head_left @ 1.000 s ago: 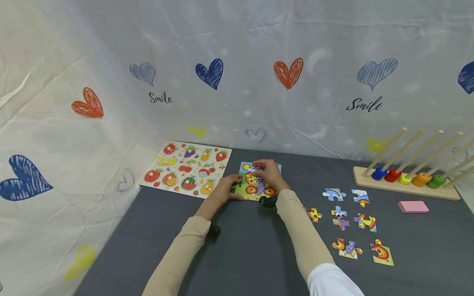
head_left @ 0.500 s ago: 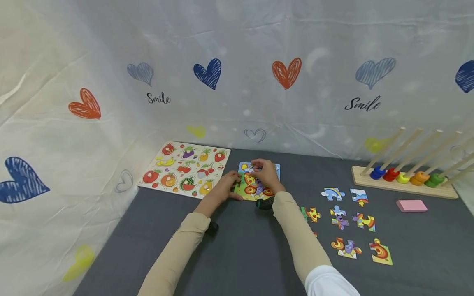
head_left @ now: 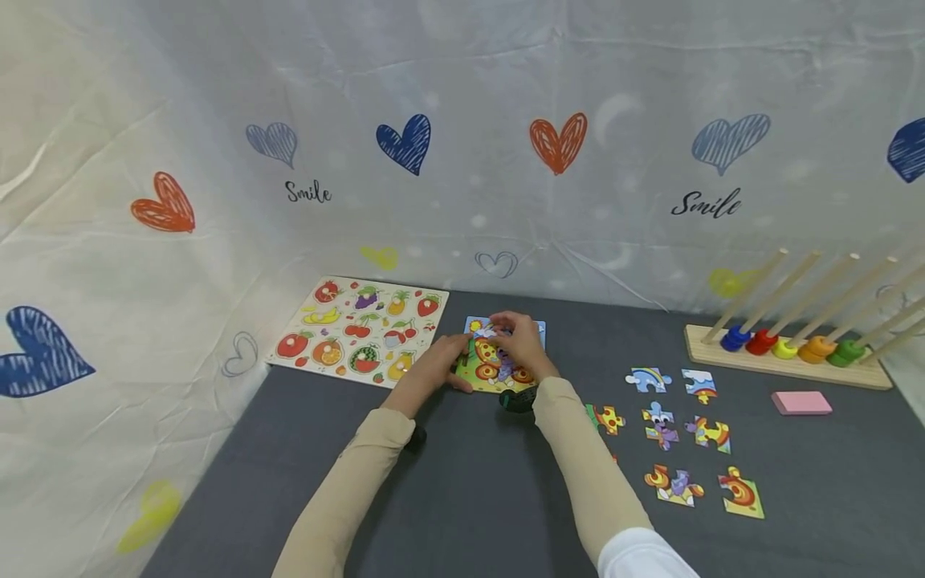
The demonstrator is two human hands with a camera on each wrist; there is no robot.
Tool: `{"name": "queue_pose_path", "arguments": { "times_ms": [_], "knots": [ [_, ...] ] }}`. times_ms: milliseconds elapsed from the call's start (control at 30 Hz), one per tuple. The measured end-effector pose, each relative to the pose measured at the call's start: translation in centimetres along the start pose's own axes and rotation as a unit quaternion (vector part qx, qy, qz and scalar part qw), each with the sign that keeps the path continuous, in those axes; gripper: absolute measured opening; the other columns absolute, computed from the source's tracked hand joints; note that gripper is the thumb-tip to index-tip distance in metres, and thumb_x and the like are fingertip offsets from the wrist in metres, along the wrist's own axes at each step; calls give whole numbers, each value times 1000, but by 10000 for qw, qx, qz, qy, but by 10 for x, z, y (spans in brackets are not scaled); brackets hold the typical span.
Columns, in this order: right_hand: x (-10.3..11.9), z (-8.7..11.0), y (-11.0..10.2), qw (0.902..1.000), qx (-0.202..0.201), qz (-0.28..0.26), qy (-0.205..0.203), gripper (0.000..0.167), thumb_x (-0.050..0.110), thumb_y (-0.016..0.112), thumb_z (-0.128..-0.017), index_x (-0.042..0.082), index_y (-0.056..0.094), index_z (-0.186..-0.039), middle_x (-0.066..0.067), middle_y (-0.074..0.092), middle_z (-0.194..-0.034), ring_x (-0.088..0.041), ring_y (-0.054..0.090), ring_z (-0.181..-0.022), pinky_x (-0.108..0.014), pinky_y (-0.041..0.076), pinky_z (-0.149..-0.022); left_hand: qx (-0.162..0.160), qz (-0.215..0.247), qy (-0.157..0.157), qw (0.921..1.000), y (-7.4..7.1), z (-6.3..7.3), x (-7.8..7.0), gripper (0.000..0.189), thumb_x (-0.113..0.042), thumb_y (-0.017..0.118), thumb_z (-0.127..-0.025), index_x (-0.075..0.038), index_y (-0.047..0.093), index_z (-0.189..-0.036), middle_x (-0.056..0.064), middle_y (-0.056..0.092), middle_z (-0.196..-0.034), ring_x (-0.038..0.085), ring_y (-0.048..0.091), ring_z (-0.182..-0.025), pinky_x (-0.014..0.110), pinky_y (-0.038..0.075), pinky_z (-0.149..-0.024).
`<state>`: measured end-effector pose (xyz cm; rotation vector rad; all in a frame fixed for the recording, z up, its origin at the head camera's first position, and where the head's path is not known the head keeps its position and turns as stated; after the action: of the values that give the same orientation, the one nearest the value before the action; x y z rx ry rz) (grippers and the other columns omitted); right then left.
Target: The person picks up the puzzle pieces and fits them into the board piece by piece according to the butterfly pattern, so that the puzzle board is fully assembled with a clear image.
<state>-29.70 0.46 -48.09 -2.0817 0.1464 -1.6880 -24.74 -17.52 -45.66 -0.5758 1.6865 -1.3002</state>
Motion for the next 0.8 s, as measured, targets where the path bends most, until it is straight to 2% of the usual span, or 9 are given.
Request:
{"name": "queue_pose_path", "arguments": {
  "times_ms": [100,200,367,500,667,800],
  "knots": [
    [-3,6,-13,9995,-101,-298,58,32,0,67,-88,-5,63,-119,-21,66,-113,-33,63,-104,-43,51,-87,32,26,-113,9999,1,-2,-3,59,-31,89,-64,2,55,-100,18,59,-113,28,51,-91,40,42,-83],
    [-7,11,-29,9978,-267,-576,171,31,1,68,-88,-6,64,-118,-22,66,-112,-33,64,-104,-42,52,-86,56,26,-193,9998,0,-2,-4,56,-30,89,-64,0,53,-93,22,56,-125,31,53,-100,41,42,-84],
    [-19,18,-62,9956,-241,-885,166,31,1,68,-88,-8,63,-117,-25,65,-113,-36,63,-105,-31,54,-82,168,58,-367,9992,-1,-2,-2,53,-28,88,-66,0,54,-94,23,50,-137,33,53,-105,40,41,-82],
    [-29,27,-93,9930,-86,-1167,166,37,0,68,-87,-10,60,-121,-28,61,-119,-36,61,-108,-23,52,-83,187,121,-415,9989,0,-2,-3,52,-27,88,-66,0,53,-94,23,48,-139,33,52,-106,39,41,-83],
    [-36,36,-131,9883,312,-1443,379,46,1,68,-87,-10,53,-130,-30,52,-131,-34,56,-117,-20,50,-87,132,217,-367,9990,-2,-4,-1,52,-27,88,-66,1,52,-92,24,49,-136,31,50,-102,39,41,-86],
    [-44,47,-159,9852,656,-1481,558,48,-1,66,-88,-12,50,-132,-32,46,-135,-31,53,-122,-19,49,-88,115,223,-349,9991,0,-4,-1,53,-28,88,-65,0,51,-90,25,50,-135,30,51,-101,39,41,-85]
  ]
}}
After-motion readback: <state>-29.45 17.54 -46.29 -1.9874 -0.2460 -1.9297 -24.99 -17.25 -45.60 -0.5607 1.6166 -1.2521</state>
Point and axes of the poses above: each hand's wrist, its own z-axis away from the middle knuckle, its own y-axis out of the palm, x = y × z, the point moved 1 cm from there along -z, towards the middle knuckle
